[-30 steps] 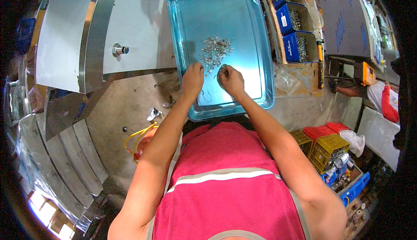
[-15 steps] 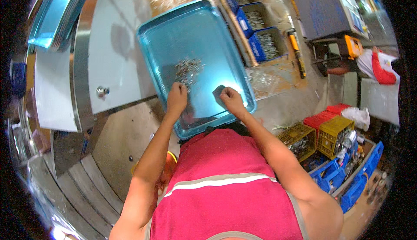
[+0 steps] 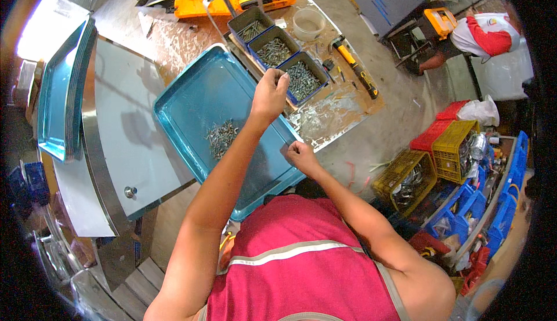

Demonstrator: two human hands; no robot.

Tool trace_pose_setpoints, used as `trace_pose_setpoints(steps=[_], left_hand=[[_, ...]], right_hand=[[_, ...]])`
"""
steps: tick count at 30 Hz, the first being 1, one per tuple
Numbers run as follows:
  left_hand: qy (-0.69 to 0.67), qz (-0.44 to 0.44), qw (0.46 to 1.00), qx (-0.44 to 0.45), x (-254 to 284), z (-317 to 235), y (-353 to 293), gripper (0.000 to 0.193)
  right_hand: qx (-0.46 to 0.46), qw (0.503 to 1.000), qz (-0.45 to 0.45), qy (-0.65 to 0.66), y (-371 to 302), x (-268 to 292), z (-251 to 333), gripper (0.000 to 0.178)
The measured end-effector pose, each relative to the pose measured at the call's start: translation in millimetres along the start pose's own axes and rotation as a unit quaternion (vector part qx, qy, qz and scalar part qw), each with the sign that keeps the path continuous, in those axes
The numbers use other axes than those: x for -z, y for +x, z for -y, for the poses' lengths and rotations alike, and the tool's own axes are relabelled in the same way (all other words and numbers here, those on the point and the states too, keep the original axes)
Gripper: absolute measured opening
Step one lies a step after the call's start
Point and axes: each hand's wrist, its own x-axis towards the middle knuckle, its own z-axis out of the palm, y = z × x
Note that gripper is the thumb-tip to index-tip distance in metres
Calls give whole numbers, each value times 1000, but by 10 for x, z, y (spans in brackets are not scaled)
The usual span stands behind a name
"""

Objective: The person sorts small metal fasteners from a teal tray into blue bins by hand. They repeatedly pick up fasteners, separate them, and place them into the bins while standing at a workbench.

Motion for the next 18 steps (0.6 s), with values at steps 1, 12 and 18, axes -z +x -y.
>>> trace_pose_setpoints(steps=[1,12,18], left_hand=[[12,12,1000,8,-34,12,67,33],[-596,124,743,279,102,173,304,22],[-626,147,716,270,164,99,358,27]], right_hand=[[-7,1000,-2,5,14,37,-19,20],[-10,997,27,70,169,165,-45,7],[3,996,50,70,229,216,-45,7]])
